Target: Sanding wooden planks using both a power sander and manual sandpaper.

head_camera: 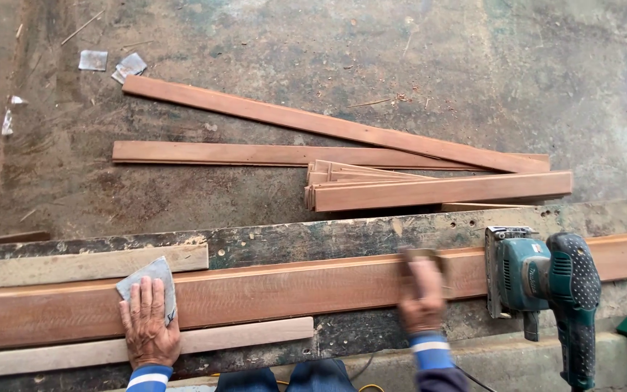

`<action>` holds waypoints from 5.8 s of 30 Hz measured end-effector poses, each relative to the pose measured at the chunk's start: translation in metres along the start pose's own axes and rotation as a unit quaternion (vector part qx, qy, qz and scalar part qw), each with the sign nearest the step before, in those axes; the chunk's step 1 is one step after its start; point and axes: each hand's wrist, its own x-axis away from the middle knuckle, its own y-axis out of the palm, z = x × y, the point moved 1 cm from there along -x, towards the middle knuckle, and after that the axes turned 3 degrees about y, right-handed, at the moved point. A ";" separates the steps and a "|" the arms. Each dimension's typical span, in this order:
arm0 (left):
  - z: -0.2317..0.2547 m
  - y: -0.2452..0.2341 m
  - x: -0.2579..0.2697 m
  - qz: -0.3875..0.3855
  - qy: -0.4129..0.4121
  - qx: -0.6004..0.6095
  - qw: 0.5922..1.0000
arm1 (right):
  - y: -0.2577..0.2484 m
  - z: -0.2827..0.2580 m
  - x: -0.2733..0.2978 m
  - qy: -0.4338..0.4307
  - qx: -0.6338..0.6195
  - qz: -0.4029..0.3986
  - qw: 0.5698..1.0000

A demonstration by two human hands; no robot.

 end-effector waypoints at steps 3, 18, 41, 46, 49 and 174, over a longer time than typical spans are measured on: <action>0.004 -0.003 -0.004 -0.004 -0.013 -0.005 1.000 | -0.028 0.012 -0.021 0.223 0.003 0.000 0.975; 0.098 -0.008 -0.014 -0.028 0.142 0.079 0.986 | 0.000 0.003 0.031 0.038 0.000 -0.052 0.998; 0.453 0.093 -0.046 -0.116 0.401 0.135 0.899 | -0.041 0.064 0.041 0.264 0.006 0.066 0.962; 0.470 0.082 -0.062 -0.068 0.439 0.148 0.884 | -0.046 0.057 0.035 0.236 0.055 0.031 0.970; 0.379 0.064 -0.061 -0.094 0.503 0.129 0.849 | -0.044 0.053 0.034 0.225 0.059 0.033 0.972; -0.480 -0.157 -0.067 -0.103 0.294 0.067 0.948 | 0.302 -0.590 0.136 0.009 -0.015 -0.046 0.999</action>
